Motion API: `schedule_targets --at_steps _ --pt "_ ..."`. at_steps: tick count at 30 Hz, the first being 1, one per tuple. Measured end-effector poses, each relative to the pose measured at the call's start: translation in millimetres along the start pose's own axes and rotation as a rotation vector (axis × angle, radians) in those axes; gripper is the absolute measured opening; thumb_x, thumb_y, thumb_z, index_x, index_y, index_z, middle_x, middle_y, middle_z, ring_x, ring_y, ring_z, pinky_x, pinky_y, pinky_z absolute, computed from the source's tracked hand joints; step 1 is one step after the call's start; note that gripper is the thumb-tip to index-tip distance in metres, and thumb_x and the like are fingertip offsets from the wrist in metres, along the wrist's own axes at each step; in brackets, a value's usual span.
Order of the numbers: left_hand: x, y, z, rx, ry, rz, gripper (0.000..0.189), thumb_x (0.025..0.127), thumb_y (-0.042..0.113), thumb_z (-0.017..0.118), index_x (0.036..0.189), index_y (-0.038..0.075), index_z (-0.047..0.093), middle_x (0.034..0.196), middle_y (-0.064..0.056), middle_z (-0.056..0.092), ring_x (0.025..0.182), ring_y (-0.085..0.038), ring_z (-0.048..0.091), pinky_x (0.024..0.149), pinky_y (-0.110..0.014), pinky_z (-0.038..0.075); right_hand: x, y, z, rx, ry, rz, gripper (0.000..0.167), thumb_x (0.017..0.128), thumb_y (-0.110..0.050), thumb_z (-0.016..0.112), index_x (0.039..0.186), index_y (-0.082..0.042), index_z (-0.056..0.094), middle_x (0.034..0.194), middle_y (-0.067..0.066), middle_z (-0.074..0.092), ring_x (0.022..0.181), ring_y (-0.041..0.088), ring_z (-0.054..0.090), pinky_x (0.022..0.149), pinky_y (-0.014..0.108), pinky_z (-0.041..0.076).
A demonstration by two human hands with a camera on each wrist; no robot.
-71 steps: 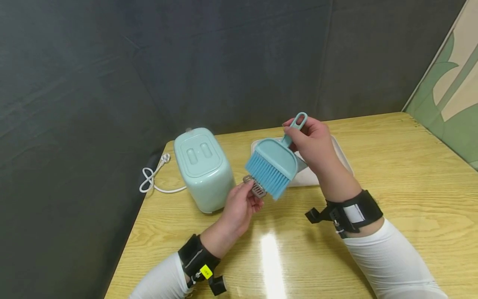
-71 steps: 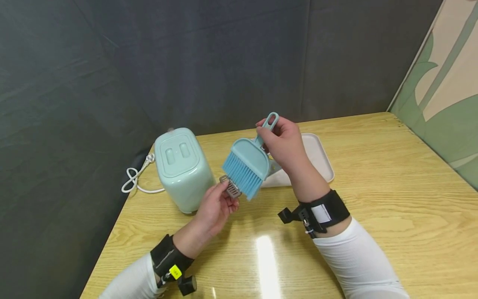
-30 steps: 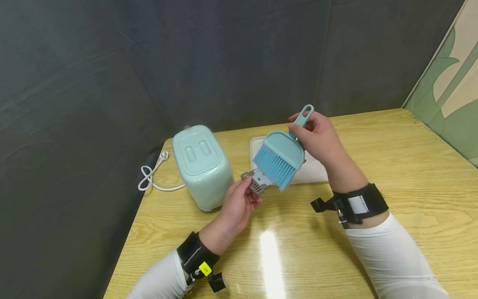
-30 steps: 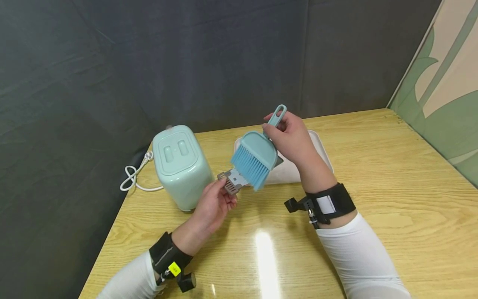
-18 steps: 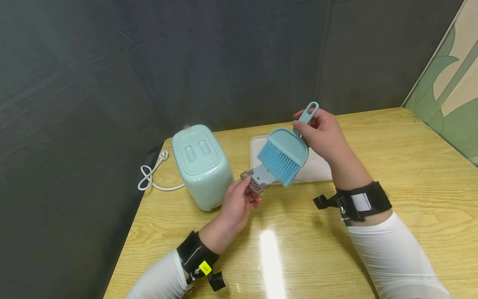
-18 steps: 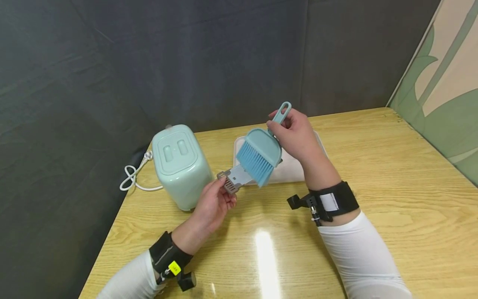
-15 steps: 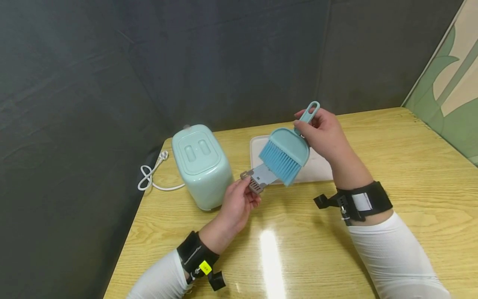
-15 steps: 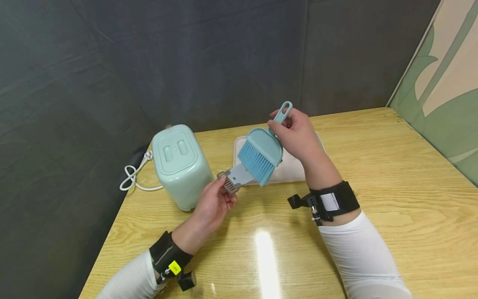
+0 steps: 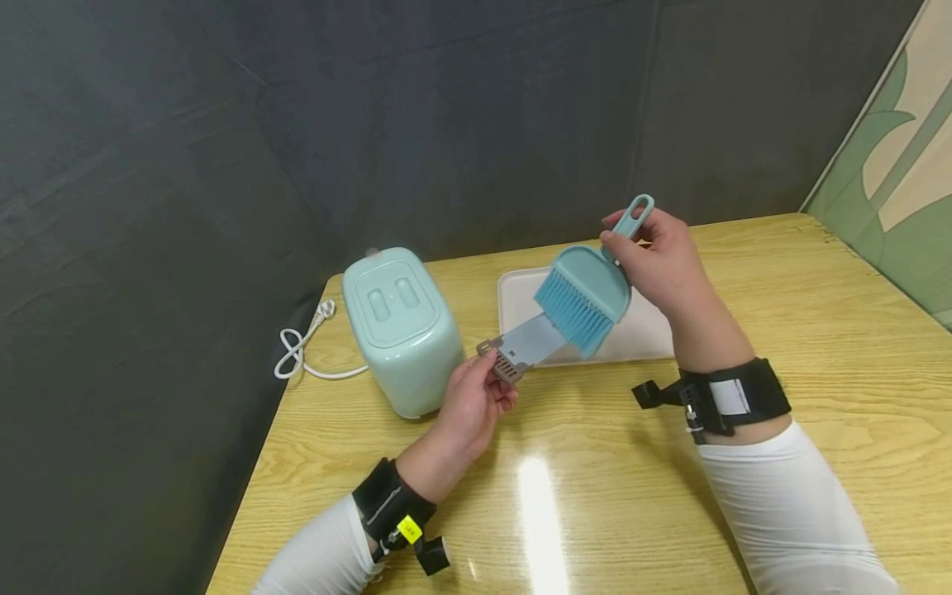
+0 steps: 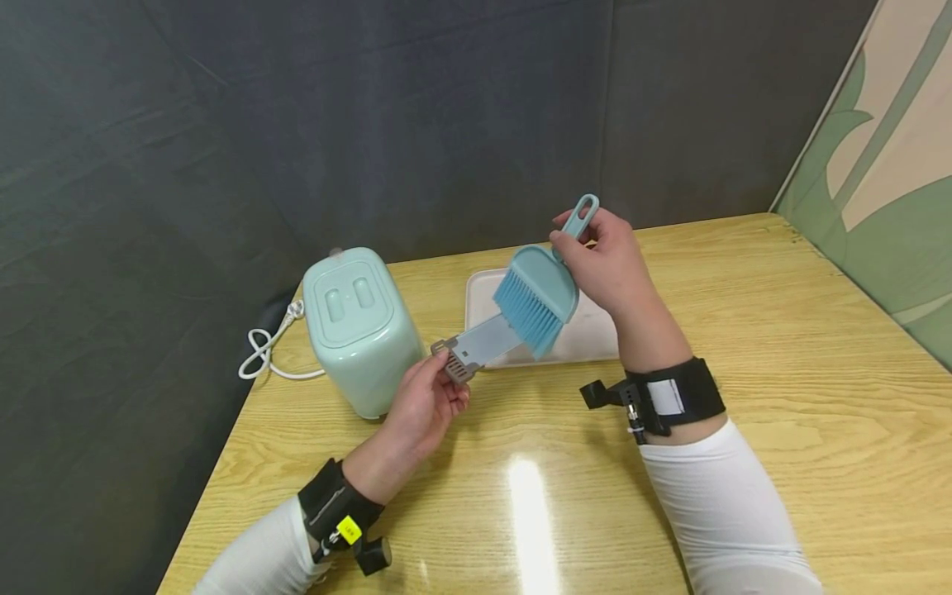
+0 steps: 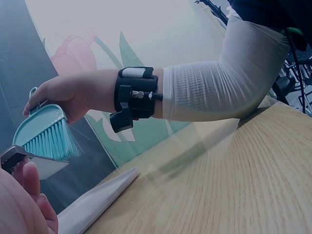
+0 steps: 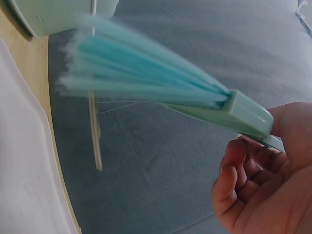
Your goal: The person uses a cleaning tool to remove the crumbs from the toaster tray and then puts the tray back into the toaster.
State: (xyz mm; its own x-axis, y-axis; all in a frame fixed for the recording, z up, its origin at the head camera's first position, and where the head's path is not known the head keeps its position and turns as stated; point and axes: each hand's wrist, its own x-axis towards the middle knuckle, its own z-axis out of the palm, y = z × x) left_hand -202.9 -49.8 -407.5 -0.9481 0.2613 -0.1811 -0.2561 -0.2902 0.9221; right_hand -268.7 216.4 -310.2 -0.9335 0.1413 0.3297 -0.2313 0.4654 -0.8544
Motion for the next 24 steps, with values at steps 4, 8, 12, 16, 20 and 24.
schedule_targets --at_steps 4,8,12,16,20,24 --pt "0.3 -0.2 -0.6 0.001 0.002 0.000 0.044 0.110 0.031 0.040 0.137 0.000 0.055 0.094 0.002 0.065 0.073 -0.011 0.056 0.072 -0.025 0.047 0.8 1 -3 -0.002 0.012 0.006 0.037 0.101 -0.036 0.062 0.127 -0.010 0.066 0.104 -0.005 0.062 0.093 0.019 0.052 0.067 0.021 0.051" --pt "0.7 -0.2 -0.4 -0.003 0.006 -0.002 0.044 0.110 0.031 0.040 0.136 0.000 0.056 0.093 0.002 0.066 0.072 -0.011 0.056 0.071 -0.025 0.047 1.6 2 -6 -0.002 0.022 0.007 0.037 0.102 -0.035 0.061 0.128 -0.009 0.065 0.102 -0.006 0.061 0.092 0.019 0.051 0.067 0.020 0.050" --pt "1.2 -0.6 -0.6 -0.008 0.009 -0.005 0.044 0.110 0.031 0.040 0.136 0.000 0.056 0.093 0.002 0.067 0.071 -0.010 0.056 0.070 -0.024 0.047 2.7 4 -8 -0.015 0.031 0.021 0.037 0.102 -0.036 0.061 0.129 -0.010 0.065 0.104 -0.006 0.061 0.092 0.019 0.051 0.068 0.020 0.050" --pt "2.1 -1.6 -1.3 -0.007 0.010 -0.004 0.044 0.110 0.032 0.041 0.136 -0.001 0.056 0.092 0.002 0.067 0.071 -0.010 0.057 0.071 -0.024 0.048 3.1 4 -10 -0.031 0.032 0.048 0.038 0.102 -0.038 0.060 0.130 -0.013 0.065 0.110 -0.003 0.061 0.094 0.019 0.051 0.069 0.020 0.050" --pt "2.7 -1.9 -1.6 -0.007 0.010 -0.003 0.045 0.110 0.032 0.042 0.136 -0.002 0.056 0.091 0.003 0.067 0.071 -0.010 0.057 0.071 -0.025 0.048 2.7 4 -12 -0.035 0.033 0.064 0.039 0.102 -0.039 0.060 0.131 -0.013 0.065 0.116 0.001 0.062 0.097 0.019 0.052 0.071 0.018 0.051" --pt "3.0 -1.6 -1.5 -0.010 0.012 -0.006 0.044 0.110 0.032 0.041 0.136 -0.001 0.056 0.092 0.003 0.067 0.071 -0.010 0.057 0.071 -0.025 0.048 2.6 3 -12 -0.035 0.039 0.075 0.040 0.102 -0.040 0.060 0.131 -0.014 0.064 0.122 0.005 0.062 0.098 0.019 0.052 0.071 0.017 0.052"
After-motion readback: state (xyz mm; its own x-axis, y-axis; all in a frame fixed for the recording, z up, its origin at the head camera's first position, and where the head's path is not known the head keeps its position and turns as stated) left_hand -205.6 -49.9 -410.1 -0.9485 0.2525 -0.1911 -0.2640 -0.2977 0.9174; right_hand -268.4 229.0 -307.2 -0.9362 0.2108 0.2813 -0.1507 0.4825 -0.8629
